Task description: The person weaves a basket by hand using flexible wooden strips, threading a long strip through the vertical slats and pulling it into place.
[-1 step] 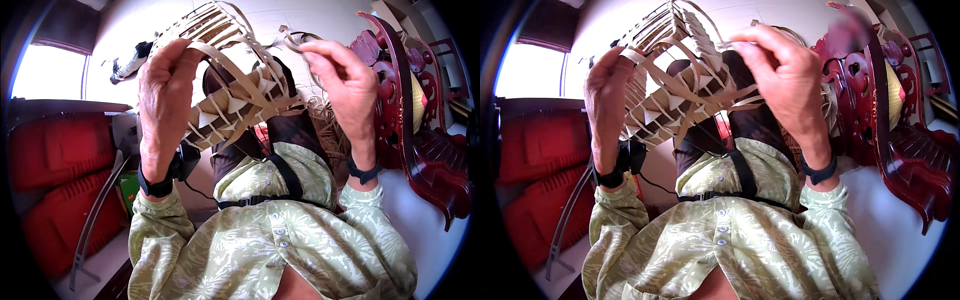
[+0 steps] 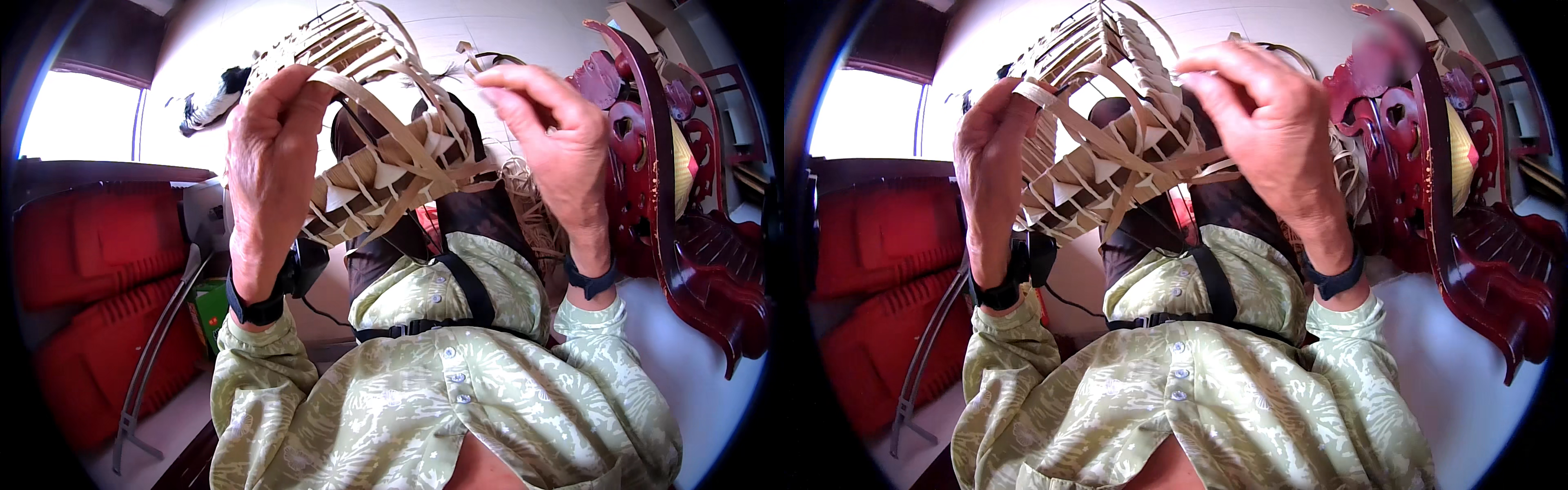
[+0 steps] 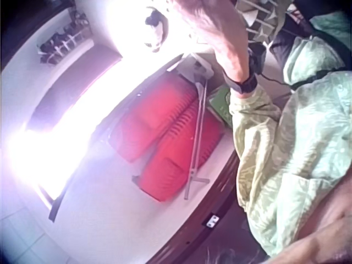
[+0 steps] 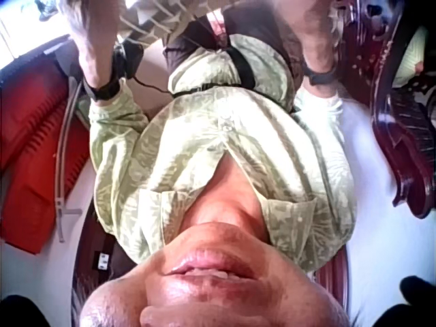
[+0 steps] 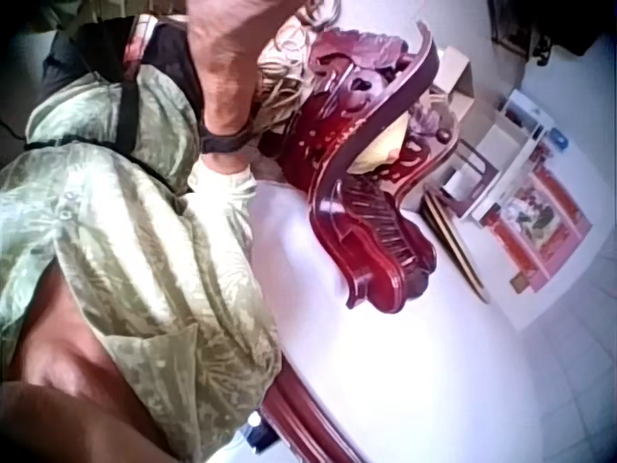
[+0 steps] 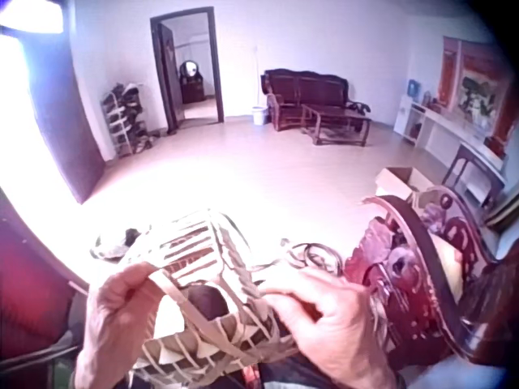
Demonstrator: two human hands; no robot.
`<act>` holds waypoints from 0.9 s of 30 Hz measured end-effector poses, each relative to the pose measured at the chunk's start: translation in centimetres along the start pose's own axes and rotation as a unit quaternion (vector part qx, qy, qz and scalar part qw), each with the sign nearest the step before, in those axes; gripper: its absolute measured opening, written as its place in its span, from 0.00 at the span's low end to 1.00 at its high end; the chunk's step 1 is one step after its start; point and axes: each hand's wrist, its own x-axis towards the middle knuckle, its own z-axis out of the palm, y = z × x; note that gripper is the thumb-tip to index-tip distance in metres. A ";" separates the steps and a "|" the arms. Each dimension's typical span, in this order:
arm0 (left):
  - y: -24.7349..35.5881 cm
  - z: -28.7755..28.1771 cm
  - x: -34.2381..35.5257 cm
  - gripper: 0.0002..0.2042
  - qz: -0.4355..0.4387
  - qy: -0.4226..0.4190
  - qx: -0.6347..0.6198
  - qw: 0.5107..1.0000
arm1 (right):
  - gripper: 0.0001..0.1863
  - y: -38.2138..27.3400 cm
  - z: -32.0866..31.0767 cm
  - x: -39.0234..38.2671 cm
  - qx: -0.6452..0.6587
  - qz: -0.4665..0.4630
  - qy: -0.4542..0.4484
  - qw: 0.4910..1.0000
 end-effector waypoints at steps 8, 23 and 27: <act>-0.5 0.3 -1.0 0.09 0.055 0.030 -0.006 0.998 | 0.07 -3.1 2.8 -2.1 -0.061 -0.113 0.023 0.992; -1.0 0.7 0.9 0.08 0.121 0.043 0.130 0.983 | 0.04 -4.0 3.1 -1.3 -0.015 -0.089 -0.113 0.989; -1.7 0.7 2.3 0.11 0.098 0.033 0.114 0.988 | 0.06 -4.5 -5.7 -1.7 0.325 0.152 -0.094 0.929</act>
